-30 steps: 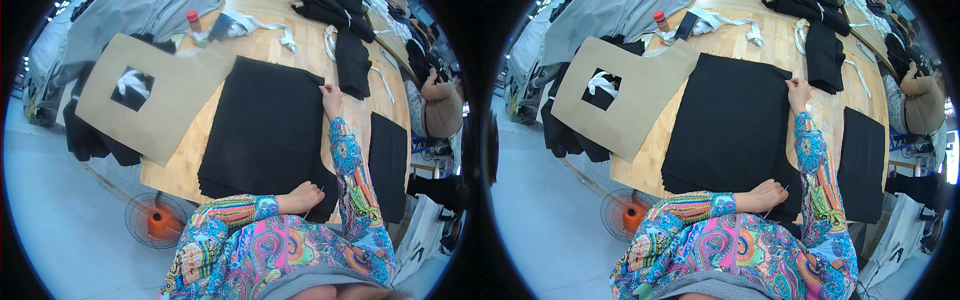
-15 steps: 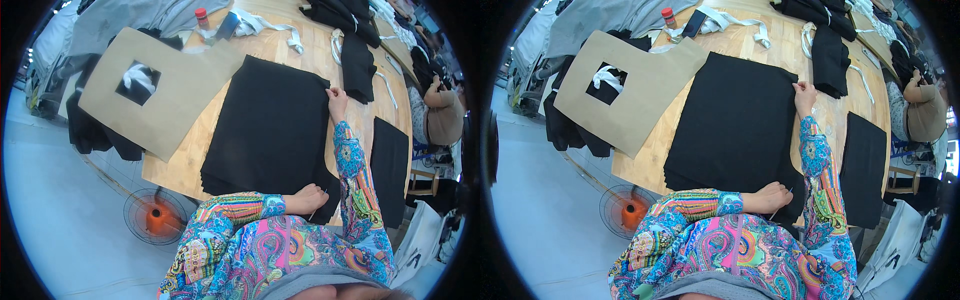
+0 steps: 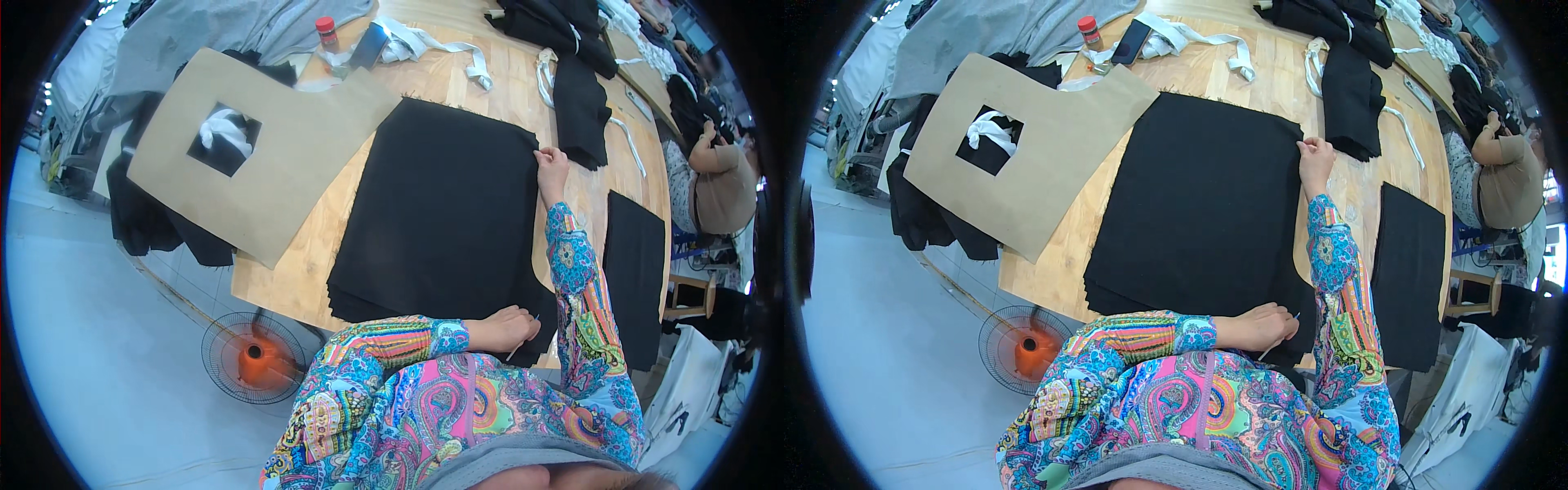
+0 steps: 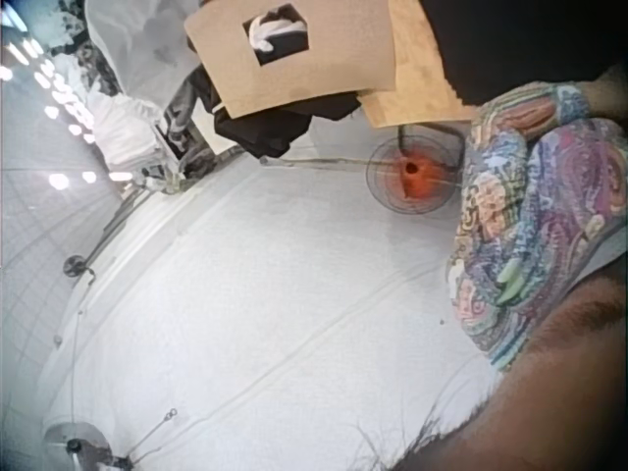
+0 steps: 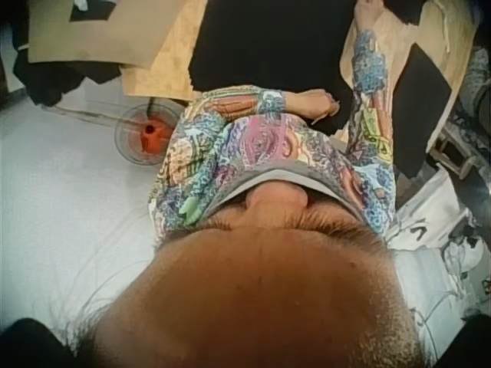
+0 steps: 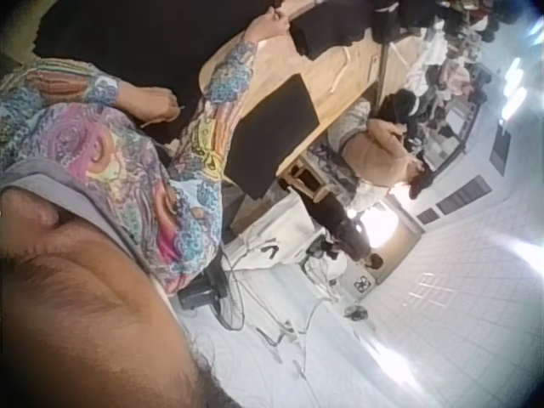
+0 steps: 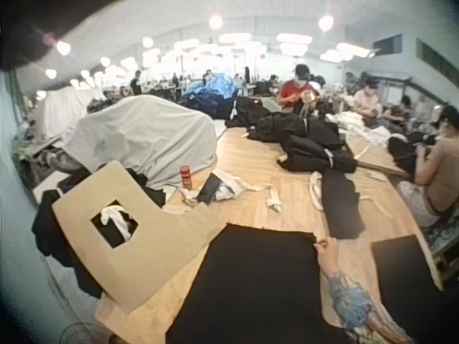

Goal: The person uses a cardboard template and a white marking tool to trace shapes onto a stack of black fabric. They repeatedly align the template, trace the outline, remove the template, and separate the marked fabric pieces.

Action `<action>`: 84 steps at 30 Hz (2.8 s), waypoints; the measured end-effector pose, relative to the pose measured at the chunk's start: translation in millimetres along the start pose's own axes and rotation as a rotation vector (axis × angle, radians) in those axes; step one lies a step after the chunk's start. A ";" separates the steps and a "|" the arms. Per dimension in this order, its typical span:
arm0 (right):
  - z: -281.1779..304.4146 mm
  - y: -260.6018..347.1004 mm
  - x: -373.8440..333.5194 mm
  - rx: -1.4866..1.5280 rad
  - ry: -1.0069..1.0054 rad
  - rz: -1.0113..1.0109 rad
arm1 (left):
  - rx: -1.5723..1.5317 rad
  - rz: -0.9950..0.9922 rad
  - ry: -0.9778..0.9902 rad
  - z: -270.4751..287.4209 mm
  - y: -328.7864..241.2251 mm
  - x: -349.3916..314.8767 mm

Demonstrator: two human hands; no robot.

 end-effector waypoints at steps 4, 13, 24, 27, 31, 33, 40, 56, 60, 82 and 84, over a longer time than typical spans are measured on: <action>11.9 37.0 -8.7 -0.058 -0.055 0.204 | 0.005 0.150 -0.137 69.6 4.7 -41.7; -3.3 219.5 -137.9 -0.018 0.435 0.614 | 0.544 0.702 -2.045 308.1 15.8 -465.7; -54.5 226.1 -194.9 -0.274 0.640 0.760 | 0.328 0.874 -2.053 315.2 43.1 -512.7; -59.1 225.0 -195.9 -0.290 0.651 0.752 | 0.624 0.607 -2.024 331.8 13.9 -509.9; -59.2 220.9 -193.3 -0.257 0.725 0.706 | 0.801 0.361 -1.851 367.7 -53.8 -462.5; -52.0 221.1 -180.2 -0.151 0.714 0.645 | 0.917 0.309 -1.740 380.3 -92.8 -439.6; 54.2 257.7 -71.6 0.195 0.429 0.484 | 0.718 -0.169 -1.780 377.8 -208.4 -390.7; 162.3 6.2 -54.8 0.766 0.357 -0.291 | -0.532 0.389 -1.413 276.0 67.8 -278.3; 149.2 23.1 -53.6 0.715 0.364 -0.233 | -0.466 0.574 -1.164 222.0 137.6 -264.1; -170.9 242.7 -70.4 -0.255 0.806 0.565 | -0.363 0.663 -1.064 246.8 147.0 -243.4; -172.7 241.2 -71.5 -0.240 0.797 0.568 | -0.276 0.646 -1.092 247.0 144.8 -246.3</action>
Point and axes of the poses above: each hand's wrist, its own x-axis towards the middle knuckle, its own z-axis out of the back of the hand, y = z × x, the point moved 10 cm from there along x, towards the middle knuckle, and after that the axes turned 3 degrees about y, right-handed, at the moved point
